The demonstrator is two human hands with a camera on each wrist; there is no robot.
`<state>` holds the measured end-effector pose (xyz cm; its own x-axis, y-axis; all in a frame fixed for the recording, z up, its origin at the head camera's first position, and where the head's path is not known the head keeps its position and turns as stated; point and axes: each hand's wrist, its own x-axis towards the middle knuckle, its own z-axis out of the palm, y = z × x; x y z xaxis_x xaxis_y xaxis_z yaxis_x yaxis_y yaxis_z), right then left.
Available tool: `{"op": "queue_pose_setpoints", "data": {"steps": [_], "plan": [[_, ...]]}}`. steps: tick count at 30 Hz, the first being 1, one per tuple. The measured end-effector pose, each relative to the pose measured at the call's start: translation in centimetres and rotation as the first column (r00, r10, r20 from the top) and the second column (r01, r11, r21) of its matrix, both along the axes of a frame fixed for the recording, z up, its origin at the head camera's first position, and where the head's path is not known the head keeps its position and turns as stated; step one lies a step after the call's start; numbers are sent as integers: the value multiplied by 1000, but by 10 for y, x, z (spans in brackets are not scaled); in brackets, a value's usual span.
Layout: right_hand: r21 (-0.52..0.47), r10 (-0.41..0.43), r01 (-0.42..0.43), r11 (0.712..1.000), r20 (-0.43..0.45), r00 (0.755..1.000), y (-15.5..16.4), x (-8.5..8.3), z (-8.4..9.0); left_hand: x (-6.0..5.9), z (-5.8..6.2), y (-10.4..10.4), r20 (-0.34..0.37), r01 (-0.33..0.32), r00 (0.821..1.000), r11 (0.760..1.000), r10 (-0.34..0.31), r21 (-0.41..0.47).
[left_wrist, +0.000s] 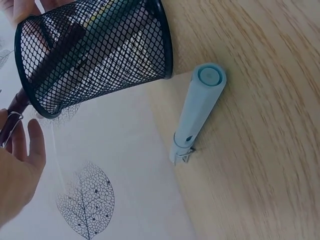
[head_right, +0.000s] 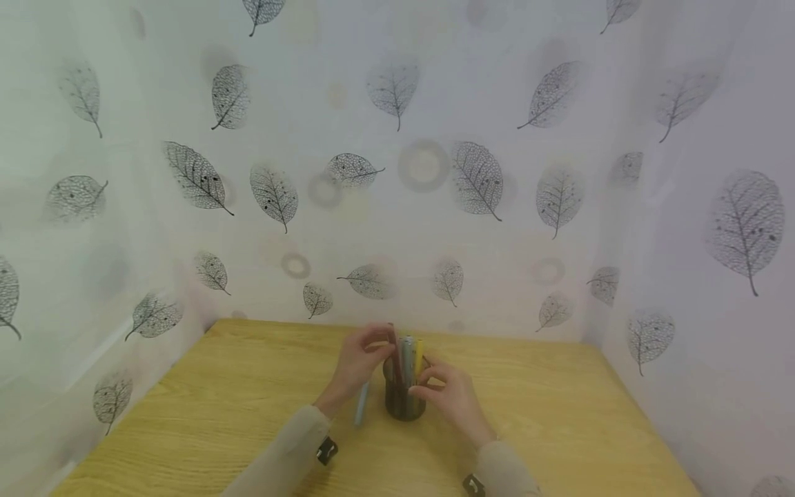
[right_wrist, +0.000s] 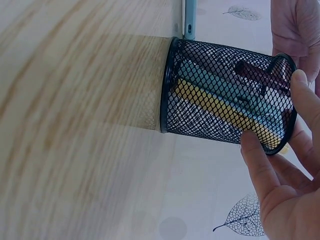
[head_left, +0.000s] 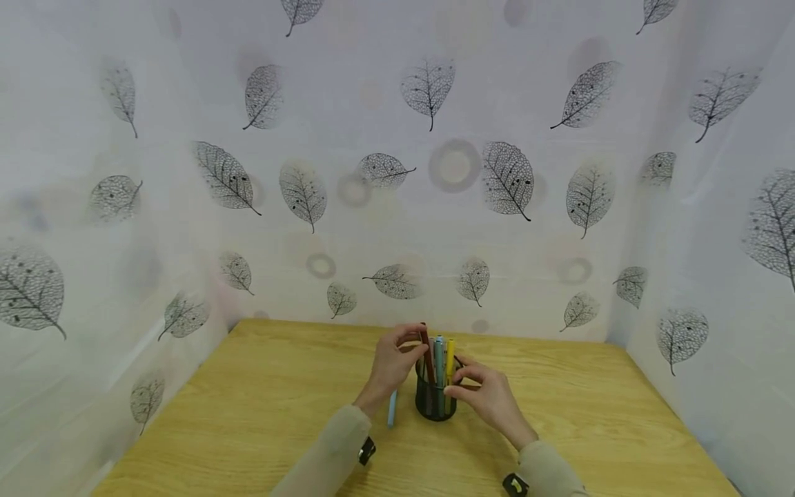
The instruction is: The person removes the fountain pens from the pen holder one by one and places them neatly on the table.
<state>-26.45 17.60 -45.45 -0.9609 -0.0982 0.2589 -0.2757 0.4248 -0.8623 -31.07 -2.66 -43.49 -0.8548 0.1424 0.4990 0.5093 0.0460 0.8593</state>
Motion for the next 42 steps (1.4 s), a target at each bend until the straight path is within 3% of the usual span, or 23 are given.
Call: {"op": "queue_pose_setpoints", "data": {"steps": [4, 11, 23, 32, 42], "plan": [[6, 0, 0, 1000, 6, 1000, 0, 0, 0, 1, 2, 0, 22, -24, 999, 1000, 23, 16], [5, 2, -2, 1000, 9, 1000, -1, 2, 3, 0, 5, 0, -6, -77, 997, 997, 77, 4], [13, 16, -16, 1000, 1, 1000, -1, 0, -1, 2, 12, -3, -29, -88, 996, 996, 89, 32], [4, 11, -11, 1000, 30, 999, 2, 2, 1, -8, 13, -13, -21, -39, 999, 995, 41, 96], [1, 22, -22, 1000, 17, 1000, 2, 0, -1, -6, 20, -17, -20, -47, 999, 991, 50, 124]]}}
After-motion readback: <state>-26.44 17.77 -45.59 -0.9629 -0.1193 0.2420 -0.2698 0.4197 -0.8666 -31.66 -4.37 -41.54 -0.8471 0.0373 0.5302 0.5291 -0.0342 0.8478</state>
